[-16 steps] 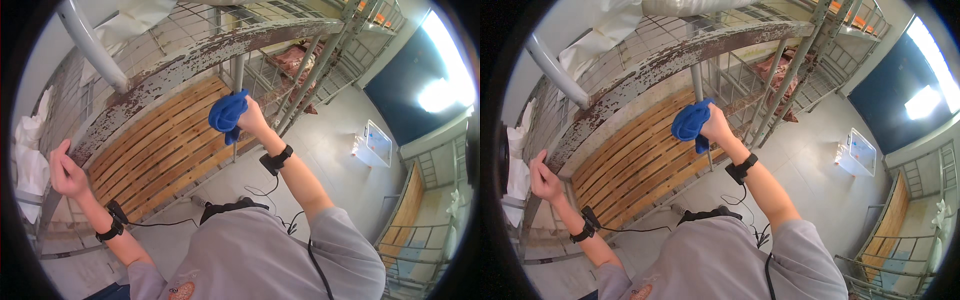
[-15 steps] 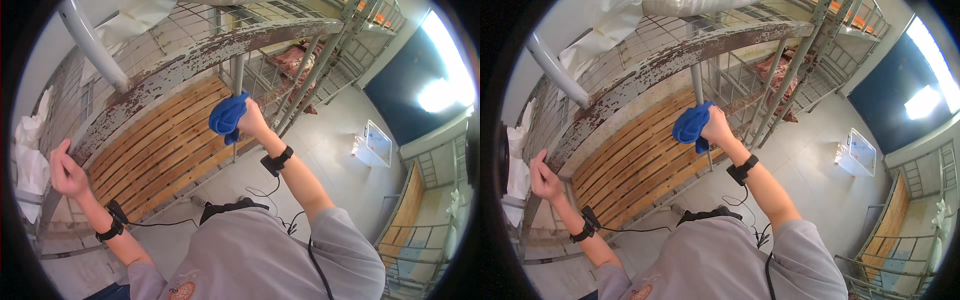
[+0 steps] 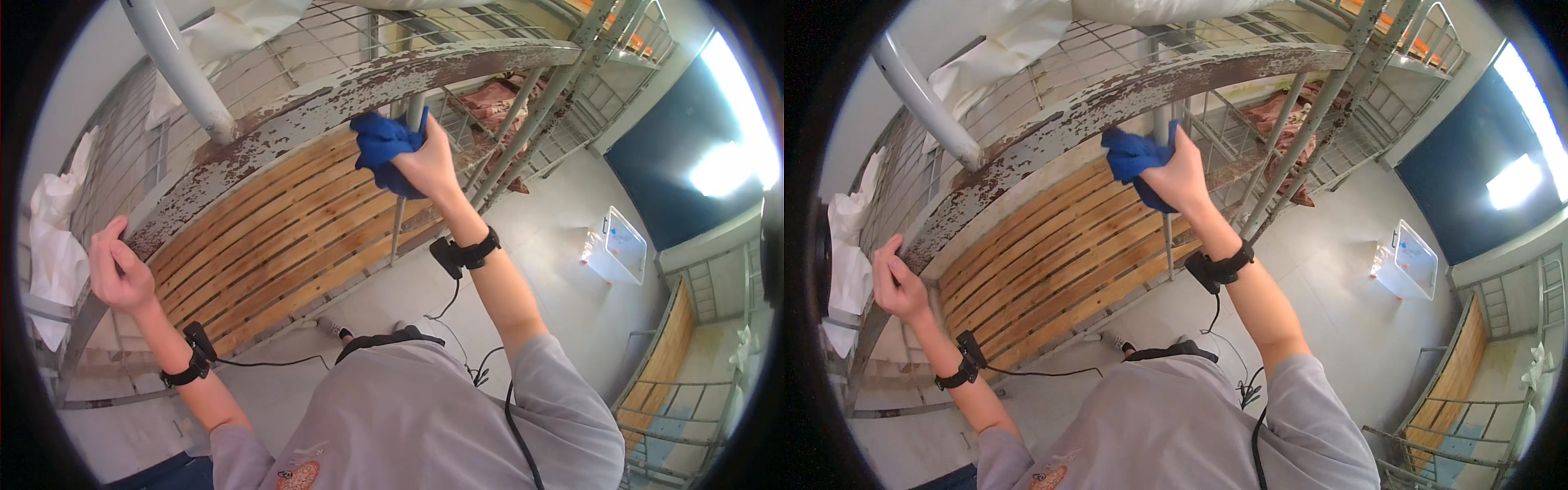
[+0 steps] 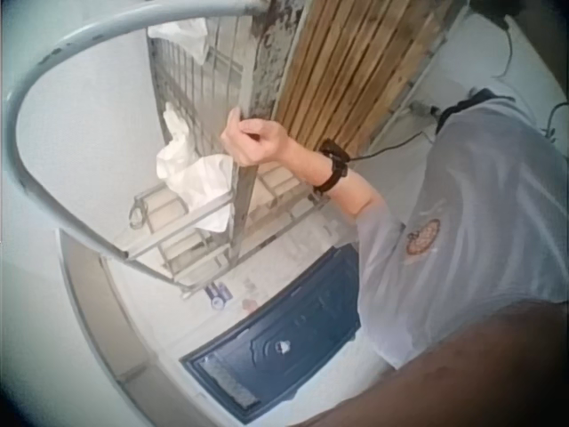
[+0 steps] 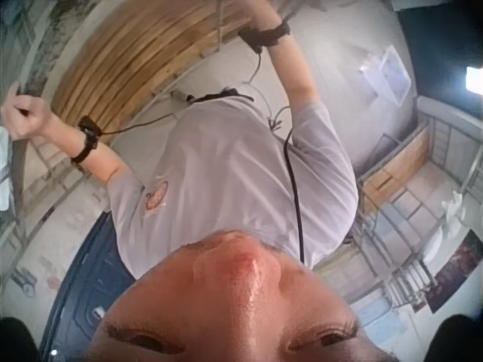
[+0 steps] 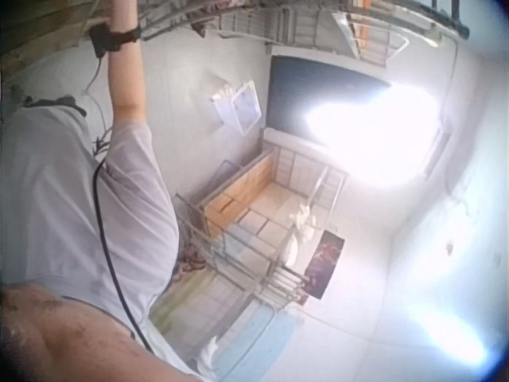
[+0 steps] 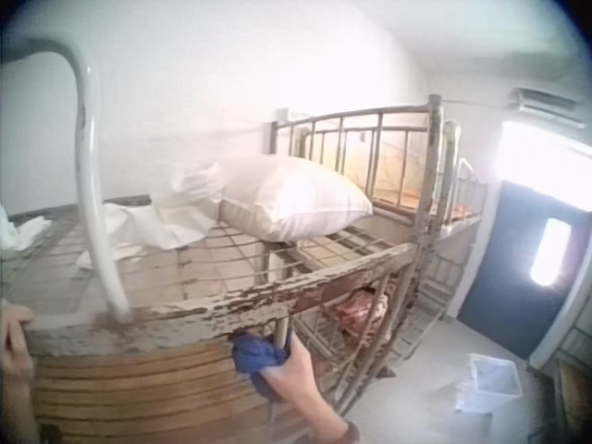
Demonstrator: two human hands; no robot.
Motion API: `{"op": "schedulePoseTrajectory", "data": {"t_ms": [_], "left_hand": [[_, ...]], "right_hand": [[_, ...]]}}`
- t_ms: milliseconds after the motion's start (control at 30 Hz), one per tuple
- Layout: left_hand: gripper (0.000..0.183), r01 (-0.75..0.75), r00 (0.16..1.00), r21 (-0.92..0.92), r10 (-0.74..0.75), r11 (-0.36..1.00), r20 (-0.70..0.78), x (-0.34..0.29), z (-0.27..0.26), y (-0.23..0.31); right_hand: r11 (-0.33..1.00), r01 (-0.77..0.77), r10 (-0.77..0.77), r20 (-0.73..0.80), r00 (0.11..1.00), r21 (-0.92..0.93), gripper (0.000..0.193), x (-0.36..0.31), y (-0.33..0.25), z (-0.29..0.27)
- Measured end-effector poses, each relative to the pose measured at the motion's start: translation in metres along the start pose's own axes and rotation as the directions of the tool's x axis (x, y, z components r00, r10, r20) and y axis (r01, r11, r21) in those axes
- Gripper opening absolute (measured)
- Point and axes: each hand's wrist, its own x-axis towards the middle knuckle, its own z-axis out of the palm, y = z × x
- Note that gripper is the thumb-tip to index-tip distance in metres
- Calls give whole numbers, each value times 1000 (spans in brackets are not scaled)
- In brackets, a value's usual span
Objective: Wipe down a door and a bunk bed frame with a cloth.
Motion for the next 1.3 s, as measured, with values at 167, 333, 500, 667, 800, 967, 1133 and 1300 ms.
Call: {"op": "schedulePoseTrajectory", "data": {"t_ms": [167, 333, 500, 667, 800, 967, 1133, 1300], "left_hand": [[27, 0, 1000, -17, -1, 1000, -5, 4, -8, 1], [30, -22, 999, 31, 23, 999, -31, 8, -10, 8], [29, -36, 999, -7, 36, 999, -40, 5, 2, 8], [28, -51, 998, 20, 51, 999, -42, 11, -6, 12], [26, -73, 996, -25, 71, 997, -60, 11, 1, 9], [24, -34, 999, -26, 33, 999, -33, 12, -7, 9], [24, -7, 999, 12, 7, 1000, -36, 13, -9, 15], [24, 18, 999, 34, -16, 999, -45, 10, -8, 17]], "right_hand": [[999, 41, -41, 10, 999, 15, 42, 17, -30, 0], [996, -27, 37, -107, 994, 90, 34, 22, -61, 3], [969, 211, -192, -149, 970, 129, 40, 14, -30, 6], [982, 62, -62, 2, 998, -177, 48, -22, 3, 2], [959, 16, -2, 49, 999, -283, 55, -42, 36, -7], [724, 256, -113, 256, 960, -640, 41, -60, 49, -24], [946, 44, 56, 295, 954, -322, 45, -68, 24, -75], [930, -348, 360, 485, 797, -118, 52, -93, 23, -134]]}}
